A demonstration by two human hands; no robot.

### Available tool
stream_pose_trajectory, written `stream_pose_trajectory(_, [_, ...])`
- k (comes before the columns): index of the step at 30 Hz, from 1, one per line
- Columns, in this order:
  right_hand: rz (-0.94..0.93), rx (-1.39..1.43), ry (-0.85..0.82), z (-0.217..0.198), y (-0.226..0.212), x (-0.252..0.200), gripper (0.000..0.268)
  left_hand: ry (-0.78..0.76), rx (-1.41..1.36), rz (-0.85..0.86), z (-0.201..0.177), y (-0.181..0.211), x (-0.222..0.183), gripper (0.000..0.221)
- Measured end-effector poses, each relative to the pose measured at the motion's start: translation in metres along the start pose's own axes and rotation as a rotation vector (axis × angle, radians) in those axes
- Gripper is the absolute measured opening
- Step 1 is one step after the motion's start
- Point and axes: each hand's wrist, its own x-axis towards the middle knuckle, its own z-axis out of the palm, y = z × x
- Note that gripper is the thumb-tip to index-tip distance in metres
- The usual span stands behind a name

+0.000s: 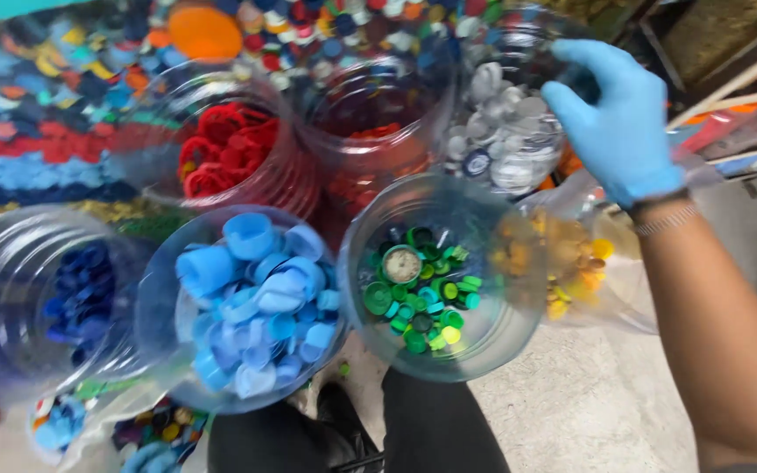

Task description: The person sorts plastic bottle caps by color from a large bag into several clear containers. They pick up caps, separate them by color, and place them into the corresponding bins.

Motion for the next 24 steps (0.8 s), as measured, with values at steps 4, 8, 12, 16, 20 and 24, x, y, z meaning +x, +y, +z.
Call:
stream_pose_trajectory(4, [0.050,0.078,-0.126,-0.018,-0.117,-0.035,0.033,0.138,0.091,0.066,-0.015,-0.018,0.000,0.039])
stream_pose_trajectory(8, [0.037,0.145,-0.306,-0.018,-0.211,-0.080,0.038,-0.116,0.244,0.124,-0.020,0.002,0.007,0.062])
stream_pose_trajectory(12, [0.035,0.285,-0.464,-0.002,-0.251,-0.134,0.047,-0.120,0.386,0.141,0.009,-0.086,0.041,0.087])
stream_pose_trajectory(16, [-0.048,0.436,-0.461,0.035,-0.299,-0.164,0.043,-0.179,0.362,-0.075,-0.002,-0.040,0.014,0.102])
stream_pose_trajectory(20, [0.011,0.586,-0.533,0.068,-0.330,-0.196,0.041,-0.085,0.532,-0.082,-0.005,-0.022,0.015,0.086])
stream_pose_trajectory(24, [0.033,0.722,-0.583,0.094,-0.351,-0.217,0.041,0.060,0.669,0.320,0.022,-0.044,0.063,0.052])
